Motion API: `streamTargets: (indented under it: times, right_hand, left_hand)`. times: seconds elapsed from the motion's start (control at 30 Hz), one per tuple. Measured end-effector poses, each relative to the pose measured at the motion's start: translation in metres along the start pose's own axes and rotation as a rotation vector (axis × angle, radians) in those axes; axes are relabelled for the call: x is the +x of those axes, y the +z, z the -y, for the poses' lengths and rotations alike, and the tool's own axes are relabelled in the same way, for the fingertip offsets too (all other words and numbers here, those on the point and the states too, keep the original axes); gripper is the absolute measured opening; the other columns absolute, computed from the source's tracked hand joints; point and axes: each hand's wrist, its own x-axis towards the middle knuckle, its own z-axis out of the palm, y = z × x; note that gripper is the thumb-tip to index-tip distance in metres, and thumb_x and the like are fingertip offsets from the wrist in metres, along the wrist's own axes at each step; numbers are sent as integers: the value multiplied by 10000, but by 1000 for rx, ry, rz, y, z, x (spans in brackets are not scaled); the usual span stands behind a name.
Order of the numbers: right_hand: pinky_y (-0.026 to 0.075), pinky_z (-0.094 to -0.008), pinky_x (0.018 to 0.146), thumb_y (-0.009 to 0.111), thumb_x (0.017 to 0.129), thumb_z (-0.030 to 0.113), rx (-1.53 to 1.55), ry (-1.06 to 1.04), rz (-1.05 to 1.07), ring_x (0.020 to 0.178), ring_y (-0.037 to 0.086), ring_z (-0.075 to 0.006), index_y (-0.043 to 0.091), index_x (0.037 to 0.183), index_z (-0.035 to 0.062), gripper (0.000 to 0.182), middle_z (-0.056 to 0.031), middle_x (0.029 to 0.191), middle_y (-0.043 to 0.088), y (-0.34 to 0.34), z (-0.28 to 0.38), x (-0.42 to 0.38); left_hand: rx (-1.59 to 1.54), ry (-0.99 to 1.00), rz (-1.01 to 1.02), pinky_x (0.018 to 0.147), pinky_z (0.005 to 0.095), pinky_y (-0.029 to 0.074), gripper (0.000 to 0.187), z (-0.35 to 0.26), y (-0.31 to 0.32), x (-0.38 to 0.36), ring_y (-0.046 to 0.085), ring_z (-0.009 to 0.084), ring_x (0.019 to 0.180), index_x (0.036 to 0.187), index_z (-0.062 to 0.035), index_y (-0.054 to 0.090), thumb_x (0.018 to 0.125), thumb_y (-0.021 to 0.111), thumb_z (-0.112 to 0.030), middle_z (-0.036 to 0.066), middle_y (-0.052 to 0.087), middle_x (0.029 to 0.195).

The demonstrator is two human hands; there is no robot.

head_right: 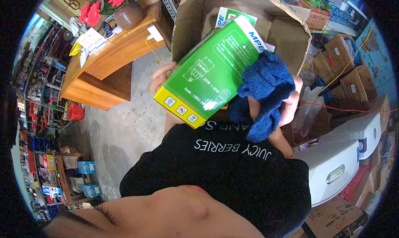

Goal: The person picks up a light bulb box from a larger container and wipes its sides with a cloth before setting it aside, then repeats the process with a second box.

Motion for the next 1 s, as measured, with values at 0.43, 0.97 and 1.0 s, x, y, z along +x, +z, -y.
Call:
streamTargets:
  times: [0.43,0.97,1.0]
  right_hand:
    - [446,-365,818,768,663,38,50,41,1,923,551,-242,485,1015,45,453,-139,1012,513,9,8,2]
    - [397,-380,899,694,683,23,51,36,108,997,496,-235,428,1094,57,490,-100,1040,465,3,6,4]
    - [397,-380,899,694,683,23,51,36,109,997,496,-235,428,1094,57,490,-100,1040,465,3,6,3]
  left_hand:
    - [-3,-14,-23,893,384,438,1060,-2,2,1,455,293,1133,1256,-150,260,426,916,-210,226,326,1258]
    - [-3,-12,-27,892,388,443,1061,-3,3,1,448,299,1140,1251,-151,279,412,922,-232,230,335,1258]
    - [-1,-13,-29,891,388,444,1062,-3,3,1,448,299,1140,1251,-151,279,410,923,-233,230,335,1258]
